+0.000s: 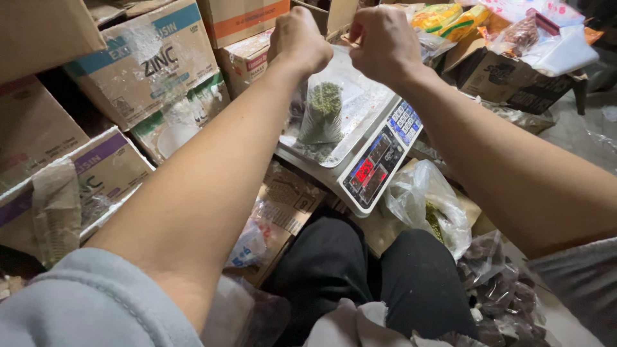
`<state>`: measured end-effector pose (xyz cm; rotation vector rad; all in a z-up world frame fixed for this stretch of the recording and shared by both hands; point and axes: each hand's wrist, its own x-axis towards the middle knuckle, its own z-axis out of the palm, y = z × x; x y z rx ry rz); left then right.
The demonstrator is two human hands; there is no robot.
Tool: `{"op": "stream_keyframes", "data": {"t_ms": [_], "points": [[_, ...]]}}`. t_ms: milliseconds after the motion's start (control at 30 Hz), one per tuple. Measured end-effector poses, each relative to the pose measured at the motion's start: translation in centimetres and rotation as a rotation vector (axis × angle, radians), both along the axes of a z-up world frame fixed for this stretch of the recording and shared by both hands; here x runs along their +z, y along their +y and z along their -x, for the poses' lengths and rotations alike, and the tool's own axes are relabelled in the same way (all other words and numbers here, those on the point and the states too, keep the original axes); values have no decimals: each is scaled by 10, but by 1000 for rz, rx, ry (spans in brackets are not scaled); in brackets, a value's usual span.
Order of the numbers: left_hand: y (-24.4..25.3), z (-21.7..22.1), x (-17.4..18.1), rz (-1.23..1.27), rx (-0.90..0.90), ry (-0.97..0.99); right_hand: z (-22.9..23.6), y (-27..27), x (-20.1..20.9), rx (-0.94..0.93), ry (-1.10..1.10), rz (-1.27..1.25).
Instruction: The person scoops green mung beans from a large sack into small plastic bags using a blue scoop. They place each bag on a digital scale to measure the weight, then tie the bag closed and set it aside. The process is repeated for multiple bags.
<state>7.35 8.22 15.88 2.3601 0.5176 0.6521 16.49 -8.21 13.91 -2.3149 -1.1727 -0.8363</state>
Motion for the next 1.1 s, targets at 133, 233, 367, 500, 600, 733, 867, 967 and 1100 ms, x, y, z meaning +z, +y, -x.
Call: {"op": "stream_keyframes", "data": {"t_ms": [133,233,367,500,600,733,867,967,1100], "points": [[9,-13,-13,61,4,-40,-13,22,7,331,231,104],[13,-17,-28,198,-16,-136,-19,36,5,243,390,254],[6,-13,-55,534,67,-143,-28,54,-9,129,296,470],[0,-3,-77,992,102,-19,-32,64,-27,89,204,585],[-4,-3,-79,1299,35,126,-34,67,-30,28,254,741],[-11,-7,-73,1383,18,173,-37,69,-39,154,210,576],[-19,-4,-68,1391,21,218,-40,69,-52,191,30,432],[-20,2,-66,1411,8,191,-39,67,-44,34,146,415],[-17,4,-68,1415,-20,198,-28,53,-16,130,959,-187]]}}
